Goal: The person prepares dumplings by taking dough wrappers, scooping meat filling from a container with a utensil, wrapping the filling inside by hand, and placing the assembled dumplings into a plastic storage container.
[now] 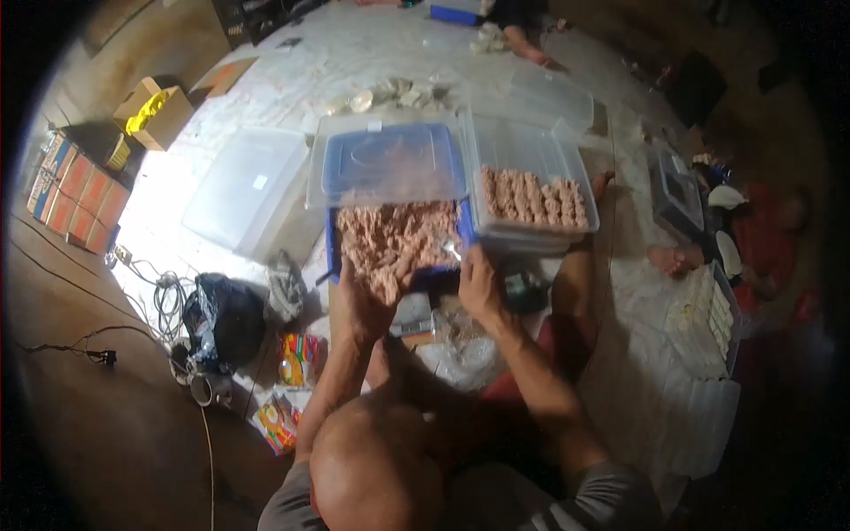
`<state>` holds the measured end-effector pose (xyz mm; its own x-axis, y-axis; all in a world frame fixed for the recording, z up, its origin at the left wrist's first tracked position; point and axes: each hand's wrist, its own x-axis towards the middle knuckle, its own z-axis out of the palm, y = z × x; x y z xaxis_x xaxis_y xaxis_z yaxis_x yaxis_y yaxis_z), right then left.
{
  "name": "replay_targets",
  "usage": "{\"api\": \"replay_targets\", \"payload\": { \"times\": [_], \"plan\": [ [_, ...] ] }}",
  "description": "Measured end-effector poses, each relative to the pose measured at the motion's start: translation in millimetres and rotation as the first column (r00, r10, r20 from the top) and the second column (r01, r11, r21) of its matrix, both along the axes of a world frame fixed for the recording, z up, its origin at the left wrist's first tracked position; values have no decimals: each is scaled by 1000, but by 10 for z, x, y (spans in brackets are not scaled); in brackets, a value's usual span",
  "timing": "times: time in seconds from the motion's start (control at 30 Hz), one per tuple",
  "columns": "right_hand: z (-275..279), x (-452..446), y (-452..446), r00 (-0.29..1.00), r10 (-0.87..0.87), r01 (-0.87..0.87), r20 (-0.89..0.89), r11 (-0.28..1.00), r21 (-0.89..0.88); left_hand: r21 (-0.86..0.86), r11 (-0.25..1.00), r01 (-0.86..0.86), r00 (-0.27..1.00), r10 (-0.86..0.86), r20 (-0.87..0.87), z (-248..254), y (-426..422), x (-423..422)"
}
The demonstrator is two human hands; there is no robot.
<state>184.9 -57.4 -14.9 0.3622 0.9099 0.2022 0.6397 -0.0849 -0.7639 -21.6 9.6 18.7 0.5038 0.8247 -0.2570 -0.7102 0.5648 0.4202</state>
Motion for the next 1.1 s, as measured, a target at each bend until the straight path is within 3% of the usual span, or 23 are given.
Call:
{"api": "replay_targets", "payload": {
  "times": [0.03,0.07,0.13,0.17,0.3,0.37,0.4,0.47,0.5,0.53,0.6,0.63,0.73,0.77,0.8,0.87,0.9,0.93,1.0,1.07,1.1],
  "plan": [
    [297,-106,-84,999,-36,37,-39,999,40,-125,991,45,999,-45,1,-84,-67,-58],
    [242,-73,-109,999,-39,40,-39,999,35,-231,969,91,996,-89,19,-139,-71,-85],
    [7,15,-263,965,36,-26,260,999,-42,-252,960,119,993,-114,36,-122,-185,-121],
    [-200,10,-351,950,-11,21,311,999,-30,-253,957,141,990,-131,57,-101,-207,-122],
    [-155,-21,-970,903,-40,49,429,999,-8,-201,973,115,993,-119,-7,-146,-227,-275],
    [-7,55,-1115,988,46,-7,150,967,-255,-232,960,159,986,-166,-14,-280,-221,-293],
    [52,51,-1083,987,42,-2,156,968,-250,-260,946,192,979,-204,-19,-347,-217,-271],
    [151,-66,-959,992,-30,31,-125,999,9,-258,934,246,969,-244,41,-189,-272,-208],
    [203,-89,-842,982,27,-9,-186,995,95,-237,954,182,983,-184,14,-140,-274,-170],
    [149,-71,-683,982,20,-1,-190,995,98,-211,971,116,993,-120,-8,-112,-269,-136],
    [-117,-2,-393,820,2,-32,-572,999,-42,-201,971,126,992,-126,14,-111,-241,-184],
    [-222,5,-329,781,-96,26,-617,992,-122,-192,973,132,991,-127,37,-113,-230,-204],
    [-1059,169,-574,825,-53,-15,-563,993,-115,-31,961,275,952,-268,145,-156,-195,-298],
    [-760,81,-750,600,-160,-18,-784,977,-214,-38,981,189,982,-188,17,87,-270,-230],
    [-637,36,-880,594,-170,-14,-786,975,-222,-48,980,193,981,-193,12,154,-275,-208],
    [-545,-38,-1194,482,-461,42,-745,862,-506,-125,989,80,993,-67,99,200,-296,-152],
    [-560,-47,-1249,658,-303,25,-690,924,-382,-116,982,152,979,-134,151,84,-231,-164],
    [-561,3,-1260,666,-295,22,-685,926,-378,-110,983,146,979,-128,159,-34,-200,-131],
    [108,-163,-1187,929,-1,-15,-371,999,-42,-254,951,174,984,-161,73,-66,-189,-104],
    [444,-300,-1086,923,-10,-33,-385,994,-104,-123,979,163,958,-128,256,-51,-181,-57],
    [510,-337,-1046,958,77,-95,-275,994,-55,-87,989,123,960,-96,264,129,-219,-24]
  ]
}}
